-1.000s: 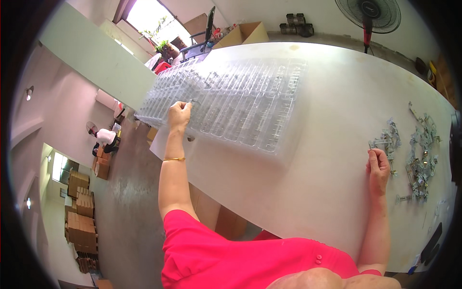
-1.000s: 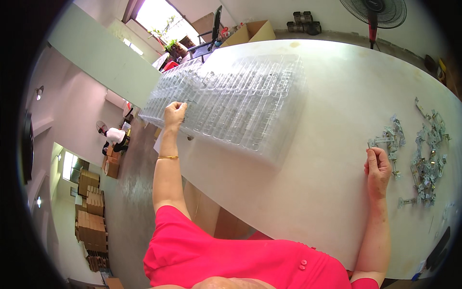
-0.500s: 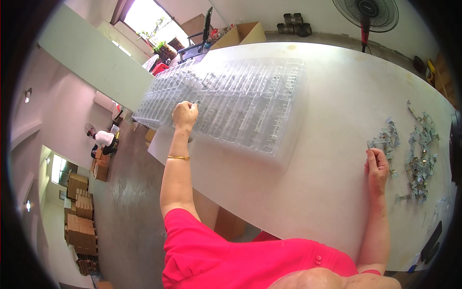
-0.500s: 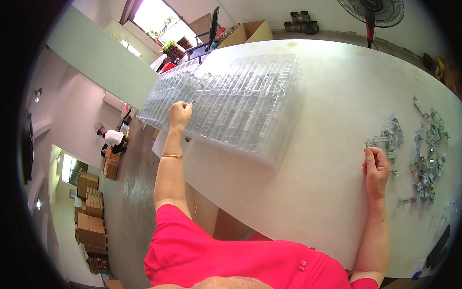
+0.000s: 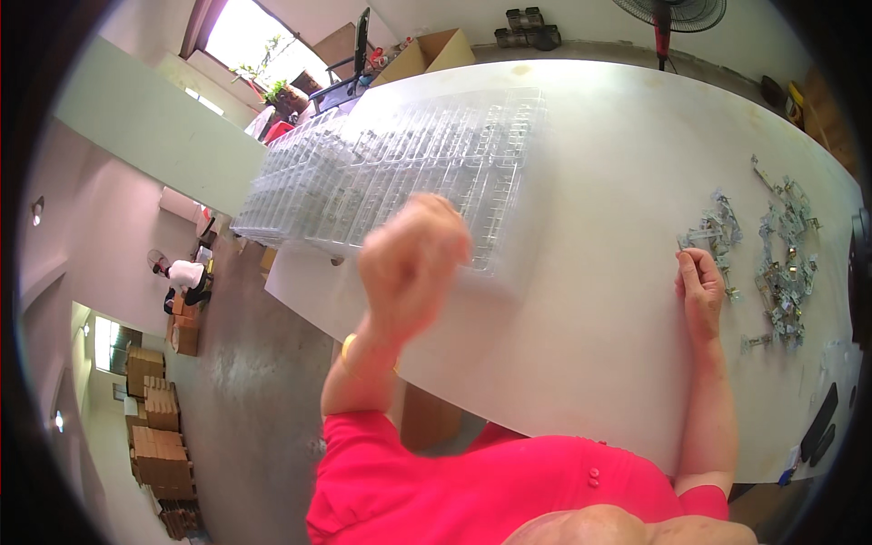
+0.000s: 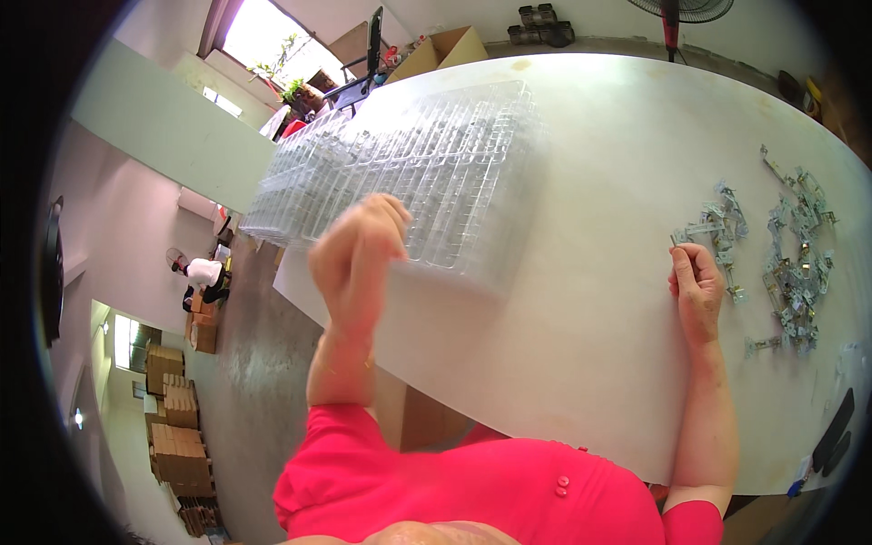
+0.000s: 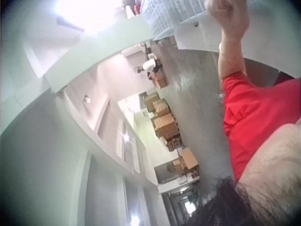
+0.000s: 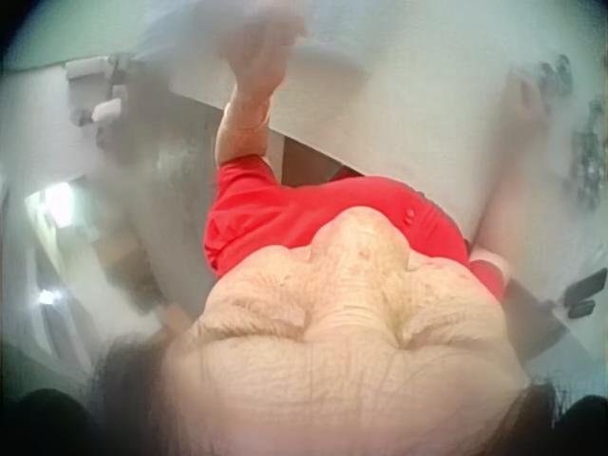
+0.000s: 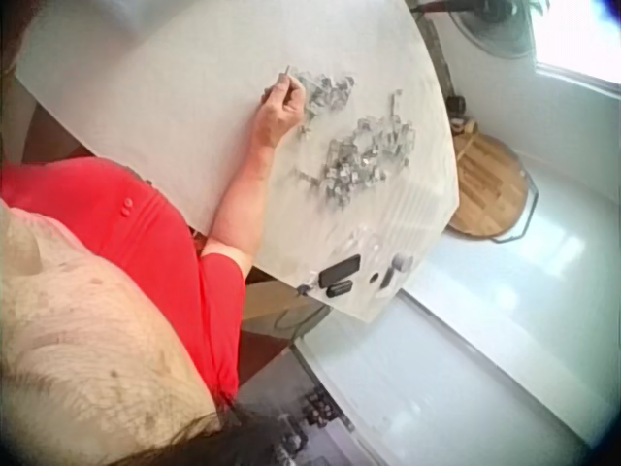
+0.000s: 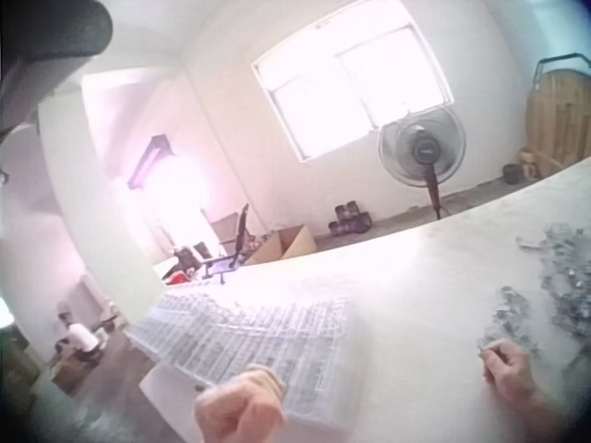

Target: Assembling small metal components and placing them into a clear plastic sorting tray.

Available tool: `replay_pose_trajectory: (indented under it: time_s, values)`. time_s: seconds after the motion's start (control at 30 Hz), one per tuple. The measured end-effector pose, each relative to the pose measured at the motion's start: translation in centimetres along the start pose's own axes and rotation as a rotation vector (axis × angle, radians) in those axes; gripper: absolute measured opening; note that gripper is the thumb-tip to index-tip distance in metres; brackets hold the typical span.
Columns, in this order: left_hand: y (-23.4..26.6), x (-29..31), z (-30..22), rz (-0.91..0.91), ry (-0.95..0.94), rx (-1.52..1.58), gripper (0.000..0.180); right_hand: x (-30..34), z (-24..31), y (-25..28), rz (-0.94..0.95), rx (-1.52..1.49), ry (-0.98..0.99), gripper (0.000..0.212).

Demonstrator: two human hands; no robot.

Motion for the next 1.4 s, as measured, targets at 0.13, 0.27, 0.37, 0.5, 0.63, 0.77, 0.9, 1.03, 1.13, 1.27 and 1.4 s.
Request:
replay_pose_trajectory:
  time_s: [0.13, 0.27, 0.37, 0.5, 0.63, 0.77, 0.9, 1.03, 1.13, 1.27, 1.4]
  values:
    - [-5.5, 0.3, -7.9, 0.224, -0.257, 0.561, 0.046, -0.1, 0.0, -0.5, 0.006, -0.029, 0.013, 0.012]
    - [-7.5, 1.1, -10.9, 0.13, -0.45, 0.946, 0.052, 0.2, -0.9, 0.7, -0.021, -0.036, 0.014, 0.011]
    - [-9.8, 0.8, -13.7, -0.067, -0.64, 0.949, 0.053, 0.0, -0.1, -0.9, 0.039, -0.091, 0.011, 0.01]
    - [-9.8, 0.7, -14.0, 0.112, -0.496, 1.066, 0.054, 0.2, 0.7, -0.8, 0.02, -0.089, -0.012, 0.01]
    - [-11.5, 0.4, -13.7, 0.26, -0.36, 1.155, 0.055, 0.2, 0.2, -0.5, 0.008, -0.087, -0.024, 0.01]
    - [-11.7, 0.2, -13.3, 0.121, -0.349, 1.196, 0.057, 0.1, 0.3, -0.8, 0.016, -0.082, -0.026, 0.01]
    - [-12.6, 0.1, -13.0, 0.239, -0.289, 1.217, 0.059, 0.0, 0.3, -0.8, 0.027, -0.085, 0.005, 0.01]
    - [-13.0, 0.3, -13.2, 0.163, -0.352, 1.221, 0.059, 0.4, 0.6, -0.7, 0.008, -0.057, -0.019, 0.01]
    - [-13.2, 0.5, -13.3, 0.129, -0.382, 1.257, 0.059, 0.7, 0.9, -0.1, -0.021, -0.038, -0.027, 0.01]
    - [-14.1, -0.8, -11.5, 0.257, -0.326, 1.25, 0.06, 0.6, 0.6, -0.9, -0.034, 0.154, 0.144, 0.011]
    - [-16.2, -2.3, -7.7, 0.152, -0.087, 0.778, 0.053, 2.1, 3.5, -3.4, 0.095, 0.363, 0.49, 0.008]
Point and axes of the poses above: each hand's wrist, its own x-axis away from the middle knuckle, its own y-axis out of the back of the hand, z = x × y, the point moved 6 cm from there along -x, towards the middle knuckle, and after that the axes turned 8 degrees about x, right-handed, at the moved point
